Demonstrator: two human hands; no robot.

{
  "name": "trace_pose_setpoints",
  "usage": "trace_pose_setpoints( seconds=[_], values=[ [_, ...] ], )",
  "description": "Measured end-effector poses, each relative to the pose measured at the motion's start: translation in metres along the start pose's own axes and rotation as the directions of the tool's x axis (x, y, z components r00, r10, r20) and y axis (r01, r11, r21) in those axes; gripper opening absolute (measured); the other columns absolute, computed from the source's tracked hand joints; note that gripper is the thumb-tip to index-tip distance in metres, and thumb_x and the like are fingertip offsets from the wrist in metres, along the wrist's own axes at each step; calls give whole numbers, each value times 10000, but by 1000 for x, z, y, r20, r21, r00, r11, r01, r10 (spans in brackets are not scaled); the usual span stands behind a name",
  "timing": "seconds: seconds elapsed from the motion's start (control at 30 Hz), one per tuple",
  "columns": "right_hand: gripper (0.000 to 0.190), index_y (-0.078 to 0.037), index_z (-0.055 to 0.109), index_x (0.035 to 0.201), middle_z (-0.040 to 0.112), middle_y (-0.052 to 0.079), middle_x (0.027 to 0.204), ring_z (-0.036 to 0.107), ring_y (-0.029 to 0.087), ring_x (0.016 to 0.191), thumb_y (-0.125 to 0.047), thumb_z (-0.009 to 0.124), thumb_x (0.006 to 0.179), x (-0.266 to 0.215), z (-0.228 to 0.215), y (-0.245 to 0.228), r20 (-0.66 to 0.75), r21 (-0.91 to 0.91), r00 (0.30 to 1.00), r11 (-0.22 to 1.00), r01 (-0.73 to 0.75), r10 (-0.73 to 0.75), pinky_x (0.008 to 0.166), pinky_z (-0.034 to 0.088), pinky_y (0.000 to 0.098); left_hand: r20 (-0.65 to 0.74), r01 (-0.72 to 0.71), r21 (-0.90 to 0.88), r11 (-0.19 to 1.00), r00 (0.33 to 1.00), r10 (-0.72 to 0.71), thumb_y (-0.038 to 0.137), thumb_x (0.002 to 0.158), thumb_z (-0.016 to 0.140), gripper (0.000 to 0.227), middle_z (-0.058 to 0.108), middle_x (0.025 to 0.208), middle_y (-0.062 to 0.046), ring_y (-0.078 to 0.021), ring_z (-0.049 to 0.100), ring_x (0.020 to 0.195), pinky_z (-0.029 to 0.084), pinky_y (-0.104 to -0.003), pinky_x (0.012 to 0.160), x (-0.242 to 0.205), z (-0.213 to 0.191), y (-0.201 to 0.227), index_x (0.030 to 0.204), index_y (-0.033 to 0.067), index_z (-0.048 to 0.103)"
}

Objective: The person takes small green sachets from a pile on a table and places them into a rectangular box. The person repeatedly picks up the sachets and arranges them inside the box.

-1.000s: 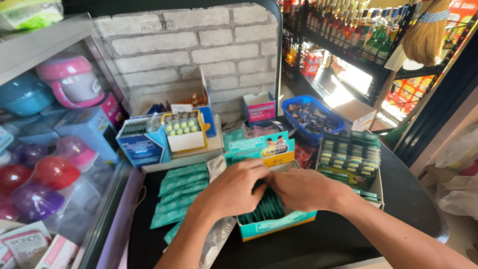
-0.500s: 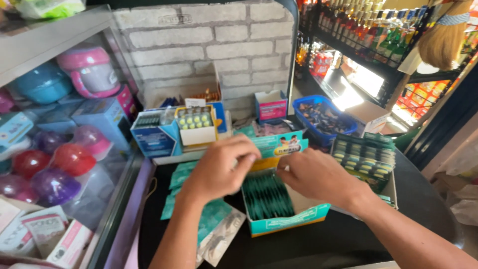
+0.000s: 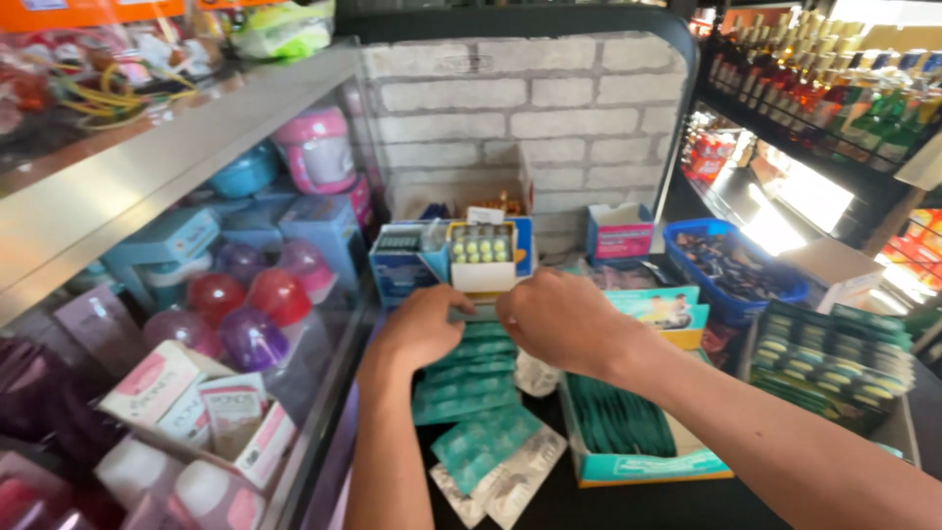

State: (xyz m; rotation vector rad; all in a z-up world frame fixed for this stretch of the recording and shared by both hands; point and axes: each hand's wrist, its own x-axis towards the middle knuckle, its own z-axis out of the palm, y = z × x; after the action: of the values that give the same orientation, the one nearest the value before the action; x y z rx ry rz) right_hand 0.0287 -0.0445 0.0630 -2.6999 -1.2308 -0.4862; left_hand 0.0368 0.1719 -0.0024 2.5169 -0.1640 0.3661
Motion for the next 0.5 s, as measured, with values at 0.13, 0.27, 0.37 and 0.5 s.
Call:
trace_pose_setpoints(
  seconds=[0.13,0.27,0.37,0.5],
  values=[
    [210,-49,773,812,738,198,847,714,398,864,-183,622,870,30,53,9,190,-45,977,993,109,-99,790,559,523,127,12,-55,998,992,-5,-16,719,622,469,700,1208,-170,-335,636,1202,495,-409,1010,4,20,-24,1130,156,768],
    [200,-8,763,860,729,225,914,704,420,916,-151,634,807,47,78,13,291,-107,950,983,148,-111,807,566,528,207,-43,-81,996,977,59,-40,724,587,517,690,1249,-194,-335,626,1238,483,-407,1030,12,30,-32,1192,131,727],
    [272,13,749,910,724,237,962,701,422,944,-227,648,833,51,80,5,443,-65,894,993,100,-61,833,559,536,282,13,-120,993,959,21,-41,739,565,514,684,1259,-199,-327,635,1235,487,-411,1017,12,31,-31,1210,110,703],
    [439,54,731,922,719,255,990,696,438,934,-377,650,893,52,98,10,529,-22,842,990,136,-104,865,549,533,300,13,-68,998,954,8,-33,744,570,451,699,1208,-219,-333,663,1200,516,-429,989,14,34,-30,1157,59,726]
  ],
)
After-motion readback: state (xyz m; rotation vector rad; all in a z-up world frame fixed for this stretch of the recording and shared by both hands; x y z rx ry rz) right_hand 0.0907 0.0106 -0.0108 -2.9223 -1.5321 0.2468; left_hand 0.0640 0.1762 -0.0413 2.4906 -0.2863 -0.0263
